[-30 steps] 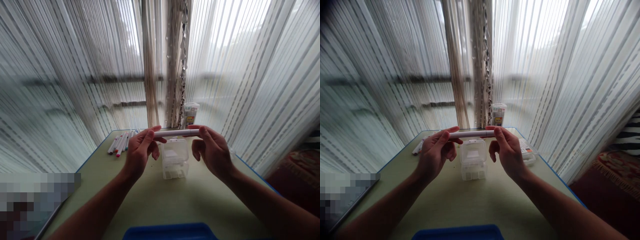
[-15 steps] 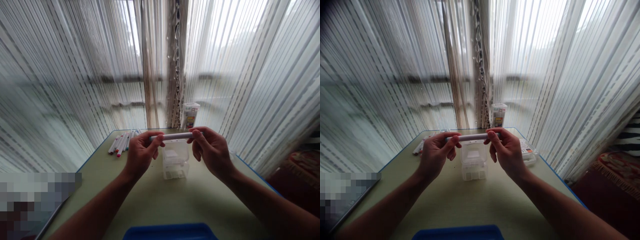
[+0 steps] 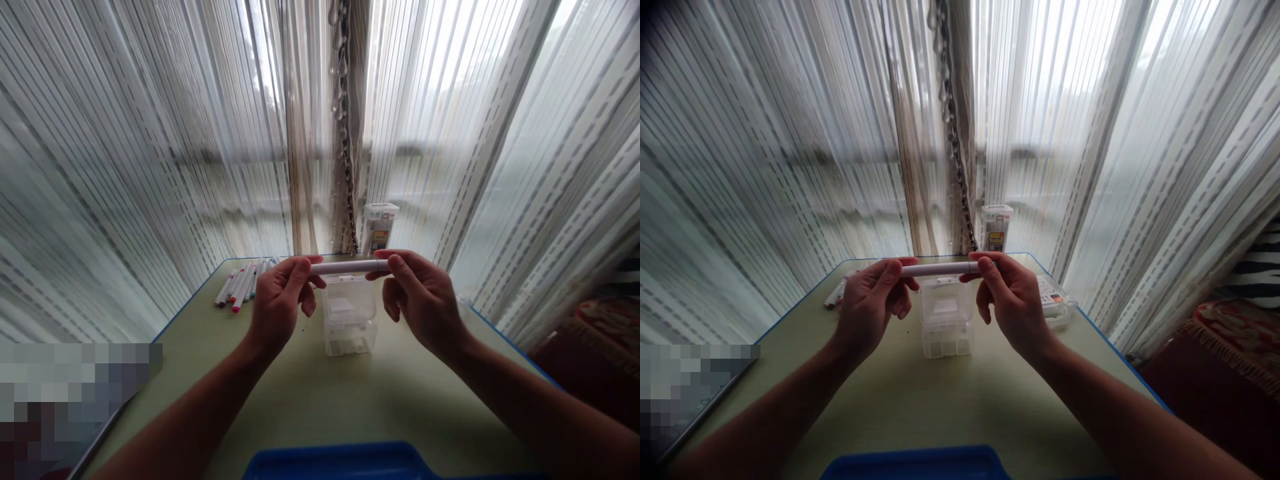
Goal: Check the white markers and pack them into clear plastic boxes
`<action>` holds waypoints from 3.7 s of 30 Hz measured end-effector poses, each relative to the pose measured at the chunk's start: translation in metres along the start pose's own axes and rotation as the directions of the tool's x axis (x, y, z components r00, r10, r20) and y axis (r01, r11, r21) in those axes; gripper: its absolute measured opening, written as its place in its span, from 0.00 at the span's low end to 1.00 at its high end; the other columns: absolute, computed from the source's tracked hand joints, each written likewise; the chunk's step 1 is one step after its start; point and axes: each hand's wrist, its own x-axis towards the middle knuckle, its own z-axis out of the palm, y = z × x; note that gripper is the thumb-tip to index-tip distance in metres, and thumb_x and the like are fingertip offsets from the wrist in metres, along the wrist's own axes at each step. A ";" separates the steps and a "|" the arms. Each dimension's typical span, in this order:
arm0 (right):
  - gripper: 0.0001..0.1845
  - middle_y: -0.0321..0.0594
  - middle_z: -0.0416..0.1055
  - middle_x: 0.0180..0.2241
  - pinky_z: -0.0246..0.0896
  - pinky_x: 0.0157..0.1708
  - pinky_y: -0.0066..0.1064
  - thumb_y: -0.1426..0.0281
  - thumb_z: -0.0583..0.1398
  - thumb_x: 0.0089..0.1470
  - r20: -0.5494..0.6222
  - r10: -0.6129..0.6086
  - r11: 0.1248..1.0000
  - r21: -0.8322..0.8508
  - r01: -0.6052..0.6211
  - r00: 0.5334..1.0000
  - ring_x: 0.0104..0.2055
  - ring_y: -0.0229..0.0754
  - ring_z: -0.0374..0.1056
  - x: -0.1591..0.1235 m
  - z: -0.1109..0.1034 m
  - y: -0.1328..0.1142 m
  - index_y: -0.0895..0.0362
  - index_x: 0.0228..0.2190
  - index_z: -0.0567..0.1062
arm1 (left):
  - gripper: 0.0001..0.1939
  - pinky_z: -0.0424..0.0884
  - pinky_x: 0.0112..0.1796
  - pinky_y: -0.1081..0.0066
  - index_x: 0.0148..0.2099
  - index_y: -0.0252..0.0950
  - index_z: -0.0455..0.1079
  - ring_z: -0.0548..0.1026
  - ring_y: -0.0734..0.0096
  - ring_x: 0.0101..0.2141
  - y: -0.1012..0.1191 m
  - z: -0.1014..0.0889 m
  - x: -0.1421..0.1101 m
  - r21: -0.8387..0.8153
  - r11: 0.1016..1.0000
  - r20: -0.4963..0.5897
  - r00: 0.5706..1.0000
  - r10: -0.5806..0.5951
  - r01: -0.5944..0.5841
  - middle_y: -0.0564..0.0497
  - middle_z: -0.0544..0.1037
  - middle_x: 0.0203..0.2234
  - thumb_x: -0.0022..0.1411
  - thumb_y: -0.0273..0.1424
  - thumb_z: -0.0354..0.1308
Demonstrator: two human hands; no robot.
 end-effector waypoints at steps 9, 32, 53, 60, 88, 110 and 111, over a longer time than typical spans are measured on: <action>0.17 0.43 0.81 0.30 0.54 0.09 0.26 0.57 0.61 0.64 -0.033 0.035 0.998 0.061 -0.033 0.999 0.12 0.32 0.61 0.000 0.001 -0.001 0.58 0.41 0.79 | 0.17 0.63 0.16 0.76 0.46 0.29 0.77 0.66 0.80 0.15 0.001 -0.001 -0.001 -0.036 0.999 0.018 1.000 0.002 -0.002 0.49 0.79 0.25 0.66 0.39 0.61; 0.09 0.38 0.79 0.28 0.52 0.09 0.23 0.66 0.69 0.56 0.030 -0.022 0.998 -0.059 0.024 0.999 0.13 0.29 0.61 -0.002 -0.003 0.004 0.58 0.37 0.79 | 0.11 0.63 0.15 0.78 0.37 0.31 0.77 0.66 0.82 0.14 -0.001 -0.003 0.000 0.094 0.995 0.043 0.999 0.019 -0.023 0.54 0.76 0.20 0.55 0.31 0.72; 0.16 0.43 0.81 0.32 0.54 0.09 0.26 0.60 0.62 0.63 0.006 0.045 0.997 0.067 -0.045 0.999 0.13 0.32 0.62 -0.001 -0.001 -0.002 0.59 0.45 0.81 | 0.14 0.65 0.17 0.75 0.43 0.30 0.77 0.67 0.79 0.16 0.001 -0.004 0.000 -0.091 0.995 0.051 0.998 -0.023 0.027 0.49 0.76 0.24 0.66 0.37 0.60; 0.17 0.42 0.81 0.30 0.53 0.09 0.26 0.58 0.63 0.62 -0.010 0.042 0.998 0.055 -0.041 0.999 0.13 0.32 0.61 0.002 0.000 -0.002 0.58 0.44 0.81 | 0.14 0.63 0.17 0.74 0.42 0.30 0.77 0.66 0.78 0.16 0.003 -0.005 0.001 -0.073 0.996 0.050 0.998 -0.039 0.043 0.49 0.77 0.23 0.65 0.38 0.60; 0.17 0.43 0.82 0.32 0.51 0.10 0.26 0.57 0.66 0.59 0.010 0.007 0.999 -0.051 -0.006 1.000 0.13 0.30 0.60 0.002 0.000 -0.003 0.57 0.43 0.80 | 0.16 0.64 0.17 0.75 0.45 0.31 0.76 0.66 0.80 0.15 0.003 -0.002 0.001 0.036 0.999 0.035 0.999 0.012 -0.013 0.51 0.77 0.24 0.62 0.40 0.66; 0.10 0.39 0.81 0.29 0.53 0.10 0.25 0.63 0.70 0.56 0.004 -0.037 0.998 -0.041 0.037 0.999 0.13 0.30 0.60 0.002 -0.006 0.001 0.55 0.38 0.79 | 0.15 0.63 0.16 0.77 0.41 0.32 0.79 0.65 0.82 0.15 0.001 -0.001 0.001 0.115 0.992 0.002 0.999 0.049 -0.049 0.53 0.77 0.20 0.58 0.39 0.70; 0.10 0.38 0.80 0.28 0.54 0.10 0.24 0.64 0.70 0.55 0.005 -0.040 0.998 -0.052 0.040 0.999 0.13 0.30 0.61 0.002 -0.006 0.002 0.55 0.37 0.79 | 0.15 0.62 0.16 0.77 0.41 0.32 0.79 0.65 0.82 0.14 0.001 0.000 0.001 0.113 0.993 0.013 0.999 0.042 -0.043 0.53 0.77 0.20 0.57 0.38 0.71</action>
